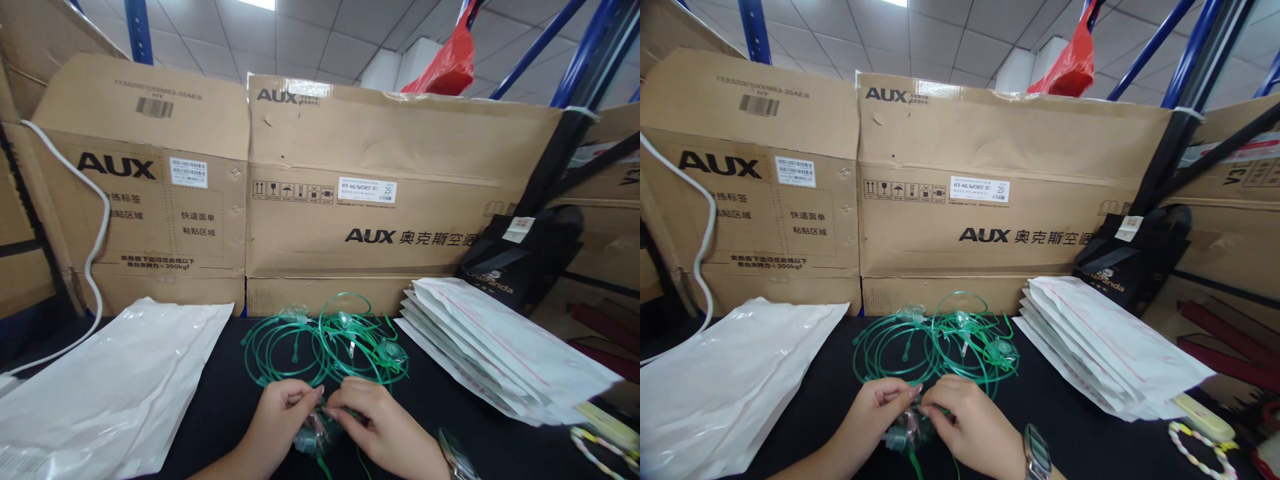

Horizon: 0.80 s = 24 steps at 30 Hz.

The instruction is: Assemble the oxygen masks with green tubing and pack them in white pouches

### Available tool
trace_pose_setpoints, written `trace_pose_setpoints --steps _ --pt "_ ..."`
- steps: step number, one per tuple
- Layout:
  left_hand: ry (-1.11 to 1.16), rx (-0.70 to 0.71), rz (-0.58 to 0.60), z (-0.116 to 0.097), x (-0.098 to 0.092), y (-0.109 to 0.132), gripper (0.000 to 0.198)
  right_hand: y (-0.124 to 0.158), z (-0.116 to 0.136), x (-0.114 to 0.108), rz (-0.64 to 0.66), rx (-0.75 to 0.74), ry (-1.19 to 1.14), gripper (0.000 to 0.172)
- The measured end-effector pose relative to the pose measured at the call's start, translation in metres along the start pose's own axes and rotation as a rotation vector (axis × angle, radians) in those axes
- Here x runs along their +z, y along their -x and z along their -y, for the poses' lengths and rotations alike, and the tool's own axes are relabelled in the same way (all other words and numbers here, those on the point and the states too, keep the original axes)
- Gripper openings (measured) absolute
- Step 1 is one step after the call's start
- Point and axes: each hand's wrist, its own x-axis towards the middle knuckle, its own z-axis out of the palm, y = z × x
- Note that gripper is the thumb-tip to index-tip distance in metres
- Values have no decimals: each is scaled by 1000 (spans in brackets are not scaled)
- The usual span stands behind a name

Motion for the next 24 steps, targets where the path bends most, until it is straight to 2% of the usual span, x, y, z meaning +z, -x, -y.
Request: trace_pose_setpoints --steps 16,20,24 --pt "39 -30 -8 3 0 -3 41 2 -3 10 -13 18 64 16" --pt "24 1 -9 3 1 0 39 2 -2 9 1 -1 193 16" --pt "15 22 -10 2 1 2 39 2 -1 7 31 -104 358 21"
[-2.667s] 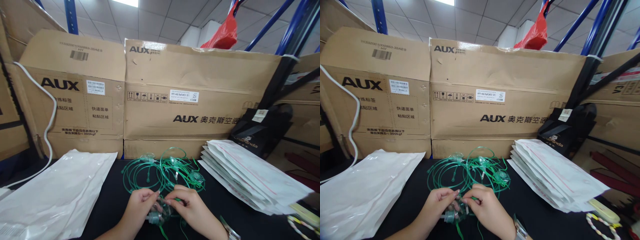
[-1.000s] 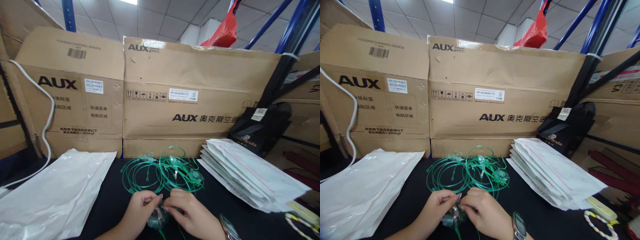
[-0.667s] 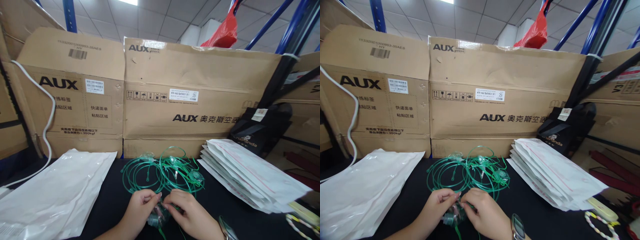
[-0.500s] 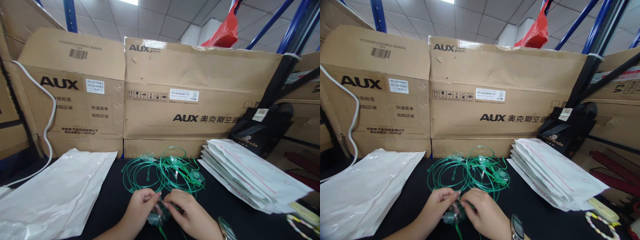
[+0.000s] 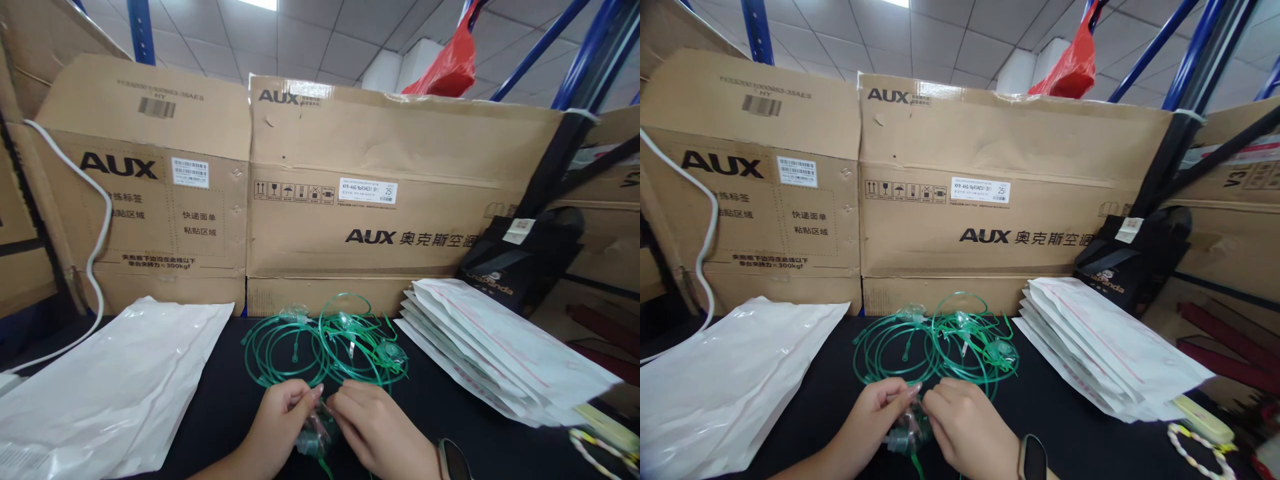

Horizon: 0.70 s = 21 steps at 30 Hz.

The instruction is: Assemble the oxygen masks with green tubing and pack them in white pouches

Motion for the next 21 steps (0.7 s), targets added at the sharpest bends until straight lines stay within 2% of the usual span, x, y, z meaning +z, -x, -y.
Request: trace_pose_setpoints --steps 2,5,11,14,17,19,21 --pt "5 2 3 0 0 0 39 0 -1 -1 -9 -24 33 22" --pt "19 0 14 1 0 0 37 0 -3 -2 -36 39 -61 18" --pt "58 -25 33 0 0 -1 35 -6 -9 10 -156 322 -529 12" --pt "74 -22 53 -5 0 2 38 -10 -11 18 -186 443 -782 19" --pt "49 15 122 -9 0 7 32 -11 -15 18 -135 444 -923 24" --pt "-13 58 168 -8 0 9 23 -10 -18 15 -107 415 -955 23" --pt "-78 90 182 -5 2 9 24 -10 -19 11 -110 400 -955 21"
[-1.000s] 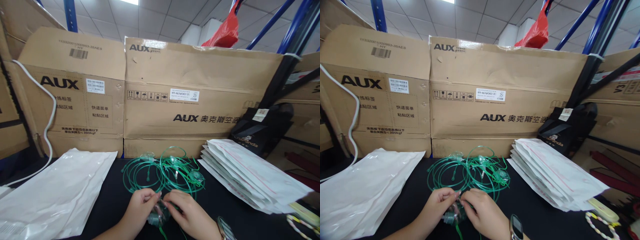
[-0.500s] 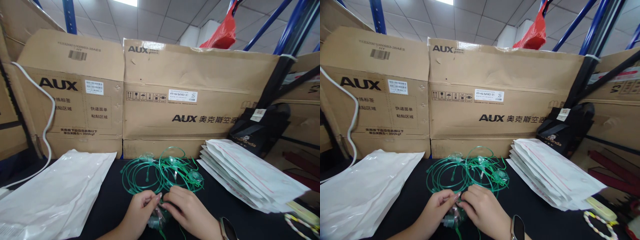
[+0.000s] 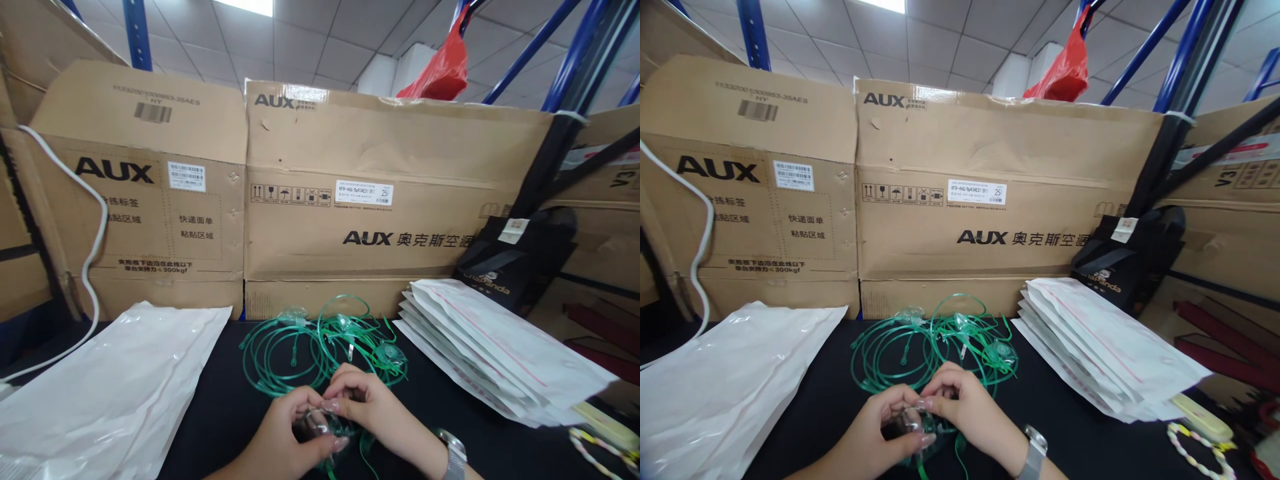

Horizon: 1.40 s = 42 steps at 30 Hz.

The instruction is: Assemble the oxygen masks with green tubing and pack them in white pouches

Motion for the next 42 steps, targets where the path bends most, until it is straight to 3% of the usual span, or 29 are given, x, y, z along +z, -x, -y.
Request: trace_pose_setpoints --steps 8,24,31,38,42 --pt "1 -72 -61 10 3 -6 29 3 7 6 -125 -24 124 5" --pt "230 -125 -94 24 2 -10 42 12 2 11 -122 -305 566 11" --pt "261 -132 -98 20 3 -11 47 14 8 11 -101 -382 674 13" --pt "235 -116 -72 26 1 -13 56 16 11 12 -94 -393 663 15" --pt "190 -100 -38 24 1 -11 60 13 12 11 -116 -244 421 10"
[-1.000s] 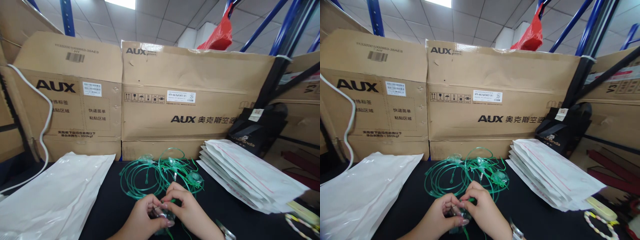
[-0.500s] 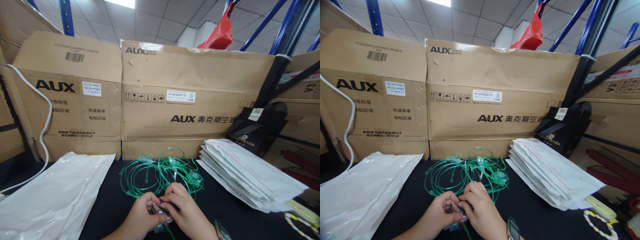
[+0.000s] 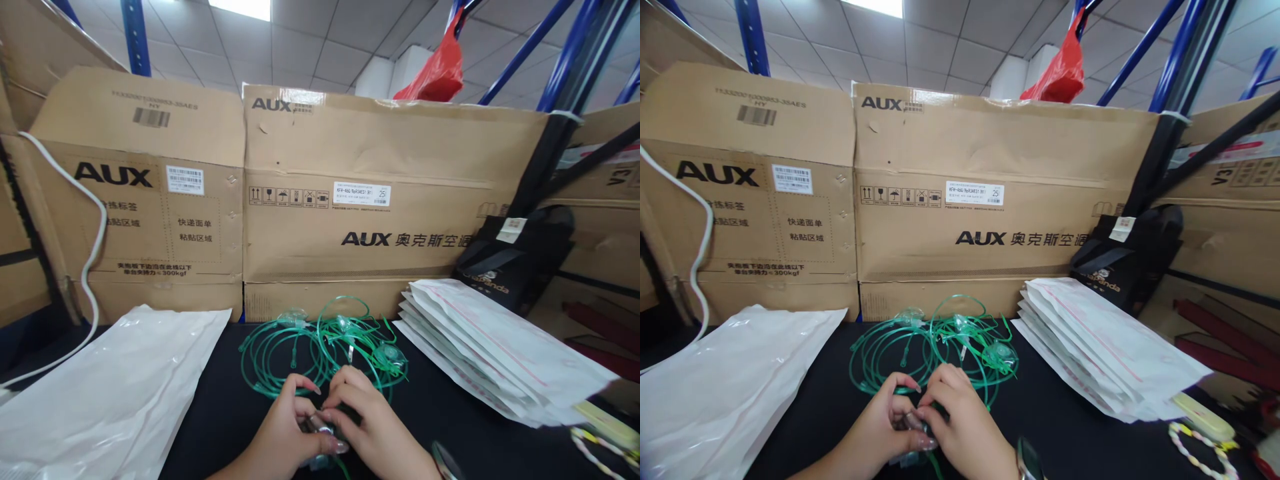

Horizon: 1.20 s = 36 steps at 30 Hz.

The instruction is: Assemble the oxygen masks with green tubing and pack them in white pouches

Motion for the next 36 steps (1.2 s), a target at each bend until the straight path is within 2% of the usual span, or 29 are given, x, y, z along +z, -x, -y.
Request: trace_pose_setpoints --steps 4,10,12,15,17,18,22,25,29,31,33,36 --pt "-194 36 13 -6 2 5 58 -6 -5 2 -23 220 -307 20" --pt "-384 86 26 -9 4 9 60 -9 -12 1 -68 417 -551 22" --pt "-428 80 28 -9 5 9 60 -10 -12 -5 -111 464 -611 22" --pt "-444 76 41 -6 7 10 58 -13 -14 -14 -230 457 -568 24" --pt "-403 72 26 -5 7 9 57 -15 -15 -16 -270 436 -522 25" --pt "-353 62 18 -4 7 8 57 -16 -15 -16 -241 434 -525 26" --pt "-2 51 -46 -5 3 3 56 -17 -14 -12 58 433 -635 32" --pt "141 106 -134 -11 1 1 59 -16 -15 -13 125 411 -644 35" --pt "228 100 -137 -21 0 1 59 -15 -19 -18 218 442 -786 27" --pt "280 70 -130 -27 -2 1 46 -14 -19 -21 208 452 -888 25" --pt "345 58 -157 -31 -5 1 30 -15 -17 -24 139 456 -1008 20" --pt "371 51 -171 -32 -8 0 25 -15 -19 -28 24 478 -1249 14"
